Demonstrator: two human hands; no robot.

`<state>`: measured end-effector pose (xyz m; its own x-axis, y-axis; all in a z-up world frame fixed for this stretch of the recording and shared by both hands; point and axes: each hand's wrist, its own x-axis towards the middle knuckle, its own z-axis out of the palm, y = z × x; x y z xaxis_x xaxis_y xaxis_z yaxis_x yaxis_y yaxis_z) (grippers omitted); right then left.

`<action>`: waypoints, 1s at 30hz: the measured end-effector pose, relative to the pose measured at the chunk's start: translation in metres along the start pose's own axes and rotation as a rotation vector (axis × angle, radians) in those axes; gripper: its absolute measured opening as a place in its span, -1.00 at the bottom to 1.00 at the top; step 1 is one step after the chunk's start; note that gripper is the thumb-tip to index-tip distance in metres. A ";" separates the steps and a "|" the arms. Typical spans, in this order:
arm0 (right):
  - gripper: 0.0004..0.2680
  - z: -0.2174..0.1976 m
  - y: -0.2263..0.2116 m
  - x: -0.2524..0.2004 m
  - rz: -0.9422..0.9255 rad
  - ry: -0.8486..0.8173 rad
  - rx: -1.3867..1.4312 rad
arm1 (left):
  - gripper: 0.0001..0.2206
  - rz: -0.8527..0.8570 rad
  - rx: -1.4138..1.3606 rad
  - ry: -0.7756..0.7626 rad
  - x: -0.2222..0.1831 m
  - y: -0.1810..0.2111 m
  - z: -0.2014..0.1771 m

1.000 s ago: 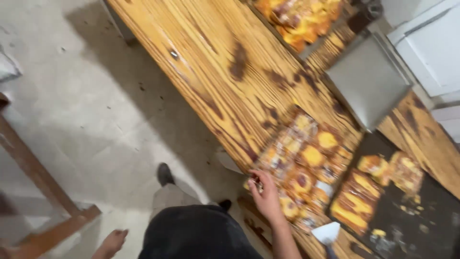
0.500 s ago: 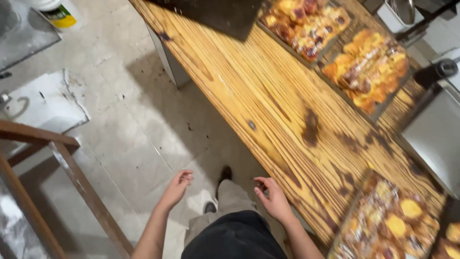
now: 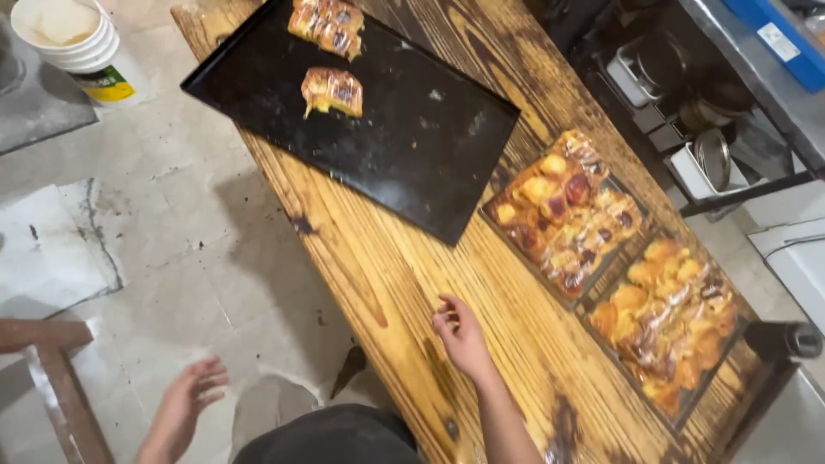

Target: Transferring baked pastries from a baking sheet to a display tray using a spatula

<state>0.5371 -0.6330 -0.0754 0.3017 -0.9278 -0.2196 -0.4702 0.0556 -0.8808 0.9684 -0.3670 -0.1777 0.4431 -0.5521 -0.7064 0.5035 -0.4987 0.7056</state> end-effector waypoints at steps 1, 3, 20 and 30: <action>-0.70 0.002 -0.010 0.028 -0.003 -0.003 0.070 | -0.60 0.062 -0.130 0.017 0.022 0.018 -0.004; -0.70 0.012 -0.038 0.077 -0.008 -0.019 0.135 | -0.61 0.077 -0.222 -0.009 0.032 0.102 0.027; -0.51 0.304 -0.269 0.484 0.278 -0.002 1.171 | -0.49 0.695 0.989 -0.167 0.633 0.563 0.380; -0.34 0.321 -0.244 0.653 0.633 0.629 1.401 | -0.47 0.842 1.450 -0.472 0.570 0.629 0.416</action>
<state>1.1152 -1.1338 -0.1380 -0.1573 -0.6056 -0.7801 0.7869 0.4005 -0.4695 1.2291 -1.2736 -0.1126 -0.1565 -0.9526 -0.2609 -0.8653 0.0049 0.5012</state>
